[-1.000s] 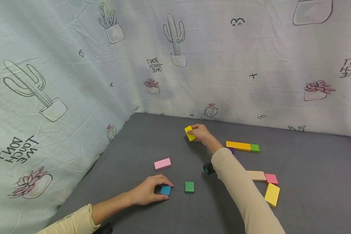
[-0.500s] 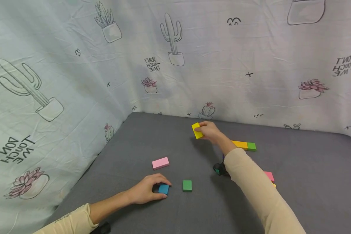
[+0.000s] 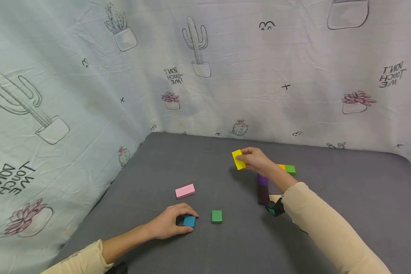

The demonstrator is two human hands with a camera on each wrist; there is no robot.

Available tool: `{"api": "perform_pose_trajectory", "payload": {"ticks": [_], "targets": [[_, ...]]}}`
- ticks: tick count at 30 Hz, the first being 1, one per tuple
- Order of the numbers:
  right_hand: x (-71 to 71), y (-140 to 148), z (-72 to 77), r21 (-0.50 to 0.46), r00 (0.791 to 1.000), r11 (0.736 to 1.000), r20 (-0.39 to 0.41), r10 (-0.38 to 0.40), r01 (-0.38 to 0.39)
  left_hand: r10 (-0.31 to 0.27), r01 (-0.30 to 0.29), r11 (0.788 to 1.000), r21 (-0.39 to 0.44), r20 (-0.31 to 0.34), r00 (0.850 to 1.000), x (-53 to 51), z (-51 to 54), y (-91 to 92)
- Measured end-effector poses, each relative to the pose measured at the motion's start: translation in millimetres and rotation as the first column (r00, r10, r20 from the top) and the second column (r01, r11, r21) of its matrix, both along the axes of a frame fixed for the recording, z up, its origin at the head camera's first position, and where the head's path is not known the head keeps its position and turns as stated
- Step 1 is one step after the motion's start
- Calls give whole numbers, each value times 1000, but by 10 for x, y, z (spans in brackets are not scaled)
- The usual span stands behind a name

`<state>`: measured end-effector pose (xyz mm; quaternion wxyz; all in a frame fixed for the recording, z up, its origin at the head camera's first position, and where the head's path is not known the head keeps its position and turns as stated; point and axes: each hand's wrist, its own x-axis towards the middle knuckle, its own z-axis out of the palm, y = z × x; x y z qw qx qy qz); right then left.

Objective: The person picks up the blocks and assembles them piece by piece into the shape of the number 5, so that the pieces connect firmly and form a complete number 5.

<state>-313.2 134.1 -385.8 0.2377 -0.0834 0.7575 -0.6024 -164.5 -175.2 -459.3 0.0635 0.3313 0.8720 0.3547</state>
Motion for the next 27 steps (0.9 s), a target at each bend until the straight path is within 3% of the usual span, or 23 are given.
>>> {"api": "perform_pose_trajectory", "payload": {"ticks": [10, 27], "targets": [[281, 322, -14, 71, 999, 997, -6, -31, 32, 14, -14, 1000, 2, -10, 1000, 2, -45, 6], [888, 1068, -84, 88, 998, 995, 40, -52, 49, 10, -10, 1000, 1, -7, 1000, -6, 3, 12]]}}
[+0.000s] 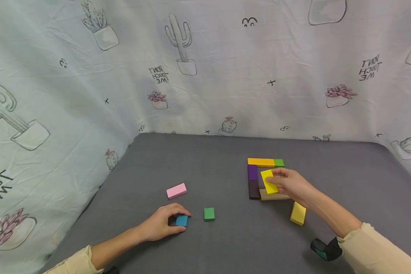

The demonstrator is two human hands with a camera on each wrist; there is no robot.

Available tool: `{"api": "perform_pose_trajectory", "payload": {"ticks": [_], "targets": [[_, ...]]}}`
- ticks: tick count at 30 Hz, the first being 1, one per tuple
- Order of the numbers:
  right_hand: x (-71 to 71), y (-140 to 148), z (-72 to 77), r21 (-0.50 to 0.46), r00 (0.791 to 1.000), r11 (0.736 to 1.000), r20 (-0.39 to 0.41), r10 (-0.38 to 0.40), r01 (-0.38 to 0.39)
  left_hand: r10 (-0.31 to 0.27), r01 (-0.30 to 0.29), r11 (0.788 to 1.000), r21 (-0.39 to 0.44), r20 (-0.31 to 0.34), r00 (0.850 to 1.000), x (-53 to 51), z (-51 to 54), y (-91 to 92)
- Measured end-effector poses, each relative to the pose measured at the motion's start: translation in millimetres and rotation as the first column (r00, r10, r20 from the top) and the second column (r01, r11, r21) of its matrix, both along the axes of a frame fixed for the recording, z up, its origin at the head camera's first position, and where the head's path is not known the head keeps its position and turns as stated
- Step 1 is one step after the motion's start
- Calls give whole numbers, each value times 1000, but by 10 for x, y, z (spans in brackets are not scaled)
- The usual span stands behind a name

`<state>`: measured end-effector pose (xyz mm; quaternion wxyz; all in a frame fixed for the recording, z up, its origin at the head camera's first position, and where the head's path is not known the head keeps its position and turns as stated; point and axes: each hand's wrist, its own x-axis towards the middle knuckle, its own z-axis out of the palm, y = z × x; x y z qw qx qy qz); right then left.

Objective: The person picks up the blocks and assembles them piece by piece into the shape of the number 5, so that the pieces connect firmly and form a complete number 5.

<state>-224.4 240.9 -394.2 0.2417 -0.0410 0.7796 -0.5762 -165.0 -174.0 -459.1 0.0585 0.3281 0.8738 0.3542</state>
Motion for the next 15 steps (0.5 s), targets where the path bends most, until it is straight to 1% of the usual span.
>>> {"api": "perform_pose_trajectory", "payload": {"ticks": [4, 8, 10, 15], "targets": [[107, 153, -68, 24, 999, 999, 29, -24, 23, -4, 4, 1000, 2, 6, 1000, 1, -9, -4], [204, 281, -117, 17, 996, 998, 71, -54, 53, -6, 6, 1000, -4, 11, 1000, -4, -9, -1], [248, 334, -134, 4, 994, 998, 89, -67, 67, -4, 4, 1000, -8, 13, 1000, -5, -3, -1], [378, 446, -145, 33, 990, 996, 110, -88, 85, -10, 10, 1000, -13, 2, 1000, -8, 6, -2]]}}
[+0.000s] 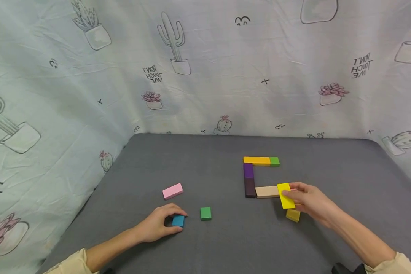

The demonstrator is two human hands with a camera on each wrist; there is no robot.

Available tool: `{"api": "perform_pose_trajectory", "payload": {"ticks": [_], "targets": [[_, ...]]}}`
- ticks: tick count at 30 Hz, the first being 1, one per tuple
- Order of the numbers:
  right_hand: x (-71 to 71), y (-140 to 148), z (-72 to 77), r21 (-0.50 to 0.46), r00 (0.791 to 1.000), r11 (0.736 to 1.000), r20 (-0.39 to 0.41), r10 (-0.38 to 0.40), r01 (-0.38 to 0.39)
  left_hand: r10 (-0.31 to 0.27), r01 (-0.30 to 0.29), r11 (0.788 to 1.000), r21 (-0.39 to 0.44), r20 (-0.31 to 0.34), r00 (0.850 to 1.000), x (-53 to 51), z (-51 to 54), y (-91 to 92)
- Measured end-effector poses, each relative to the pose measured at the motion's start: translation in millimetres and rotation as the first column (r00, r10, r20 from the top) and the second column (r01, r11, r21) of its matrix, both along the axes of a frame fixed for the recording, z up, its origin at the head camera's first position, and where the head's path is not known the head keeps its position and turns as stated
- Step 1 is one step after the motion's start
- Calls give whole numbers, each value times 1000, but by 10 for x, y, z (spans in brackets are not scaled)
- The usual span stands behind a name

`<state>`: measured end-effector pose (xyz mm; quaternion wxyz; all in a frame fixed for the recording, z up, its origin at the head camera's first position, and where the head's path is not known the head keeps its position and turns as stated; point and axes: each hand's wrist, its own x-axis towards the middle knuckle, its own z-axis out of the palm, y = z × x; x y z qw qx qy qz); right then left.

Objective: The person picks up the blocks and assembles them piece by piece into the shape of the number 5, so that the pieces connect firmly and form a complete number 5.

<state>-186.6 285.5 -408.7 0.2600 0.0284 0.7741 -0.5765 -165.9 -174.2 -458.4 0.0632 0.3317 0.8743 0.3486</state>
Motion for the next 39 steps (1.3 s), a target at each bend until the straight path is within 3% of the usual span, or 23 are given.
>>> {"api": "perform_pose_trajectory", "payload": {"ticks": [10, 15, 21, 32, 39], "targets": [[287, 136, -34, 31, 999, 999, 29, -46, 45, -17, 18, 1000, 20, -23, 1000, -12, -16, -4], [392, 167, -83, 66, 992, 994, 90, -90, 84, -22, 22, 1000, 17, -29, 999, -17, -22, 1], [531, 174, -185, 24, 980, 989, 134, -146, 144, -27, 28, 999, 31, -49, 998, -17, -36, -11], [677, 6, -266, -13, 925, 949, 231, -302, 314, -20, 21, 1000, 21, -48, 999, -12, -13, -38], [735, -93, -279, 15, 901, 934, 258, -349, 357, -27, 28, 999, 16, -44, 999, -29, -20, -20]]}}
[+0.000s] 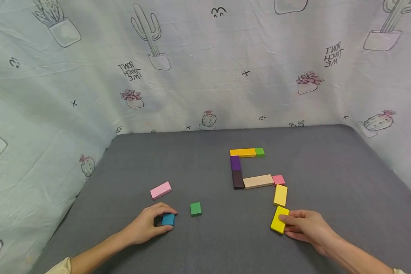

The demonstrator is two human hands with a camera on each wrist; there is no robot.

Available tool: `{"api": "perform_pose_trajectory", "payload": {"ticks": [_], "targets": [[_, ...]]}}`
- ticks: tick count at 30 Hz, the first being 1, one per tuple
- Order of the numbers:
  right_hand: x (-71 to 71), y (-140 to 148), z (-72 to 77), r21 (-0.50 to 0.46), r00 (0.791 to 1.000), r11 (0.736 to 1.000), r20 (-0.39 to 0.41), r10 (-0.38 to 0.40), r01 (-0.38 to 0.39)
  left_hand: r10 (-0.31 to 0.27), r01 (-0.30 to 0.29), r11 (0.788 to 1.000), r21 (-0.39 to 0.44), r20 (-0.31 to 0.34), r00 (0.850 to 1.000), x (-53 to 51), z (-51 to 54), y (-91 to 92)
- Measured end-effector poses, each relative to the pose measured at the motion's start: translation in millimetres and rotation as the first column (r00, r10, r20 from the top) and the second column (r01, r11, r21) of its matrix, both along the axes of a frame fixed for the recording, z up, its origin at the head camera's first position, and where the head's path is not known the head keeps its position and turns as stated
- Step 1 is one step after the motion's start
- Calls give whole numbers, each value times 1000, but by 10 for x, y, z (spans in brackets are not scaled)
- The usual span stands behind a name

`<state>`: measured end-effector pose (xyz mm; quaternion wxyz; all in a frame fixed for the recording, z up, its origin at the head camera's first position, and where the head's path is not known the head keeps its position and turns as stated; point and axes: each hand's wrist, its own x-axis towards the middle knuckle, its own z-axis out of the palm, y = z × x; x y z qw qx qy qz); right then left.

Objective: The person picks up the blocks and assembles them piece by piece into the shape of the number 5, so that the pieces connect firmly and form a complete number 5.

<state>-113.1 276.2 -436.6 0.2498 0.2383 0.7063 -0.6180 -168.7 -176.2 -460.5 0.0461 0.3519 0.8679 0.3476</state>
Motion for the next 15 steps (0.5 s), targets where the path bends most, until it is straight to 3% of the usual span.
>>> {"api": "perform_pose_trajectory", "payload": {"ticks": [15], "targets": [[-44, -158, 58, 41, 998, 998, -24, -56, 57, 9, -9, 1000, 4, 6, 1000, 11, 11, 6]]}}
